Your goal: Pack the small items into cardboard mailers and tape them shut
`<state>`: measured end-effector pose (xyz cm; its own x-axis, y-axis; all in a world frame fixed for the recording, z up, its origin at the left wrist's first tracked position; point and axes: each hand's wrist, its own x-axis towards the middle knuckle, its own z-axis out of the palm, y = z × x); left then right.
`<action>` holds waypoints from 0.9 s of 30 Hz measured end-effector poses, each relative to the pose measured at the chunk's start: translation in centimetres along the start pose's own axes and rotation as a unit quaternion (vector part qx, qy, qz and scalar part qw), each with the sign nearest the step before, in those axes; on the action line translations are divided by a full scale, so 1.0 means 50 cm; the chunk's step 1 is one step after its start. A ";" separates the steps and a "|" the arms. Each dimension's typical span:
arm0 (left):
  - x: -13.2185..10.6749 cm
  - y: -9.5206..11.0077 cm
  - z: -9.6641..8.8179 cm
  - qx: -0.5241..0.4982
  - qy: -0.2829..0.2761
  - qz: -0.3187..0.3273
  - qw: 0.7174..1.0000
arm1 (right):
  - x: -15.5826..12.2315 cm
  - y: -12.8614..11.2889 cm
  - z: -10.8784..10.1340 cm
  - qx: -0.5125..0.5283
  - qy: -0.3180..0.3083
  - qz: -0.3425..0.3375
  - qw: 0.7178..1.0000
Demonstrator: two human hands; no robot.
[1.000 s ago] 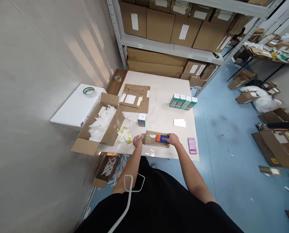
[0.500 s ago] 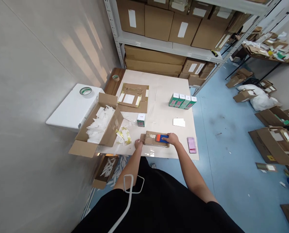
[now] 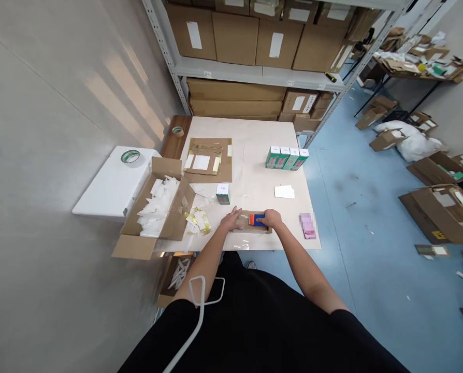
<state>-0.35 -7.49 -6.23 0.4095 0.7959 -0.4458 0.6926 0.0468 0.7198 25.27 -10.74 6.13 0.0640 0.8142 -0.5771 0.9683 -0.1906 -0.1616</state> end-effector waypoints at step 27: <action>0.008 -0.034 -0.029 0.070 -0.064 0.002 0.995 | -0.064 0.339 -0.071 0.000 0.047 0.079 0.996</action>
<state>-2.23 -6.38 -6.83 0.4777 0.7125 -0.5139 0.7636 -0.0476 0.6439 42.32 -14.61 8.08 0.2374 0.8214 -0.5186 0.9445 -0.3200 -0.0744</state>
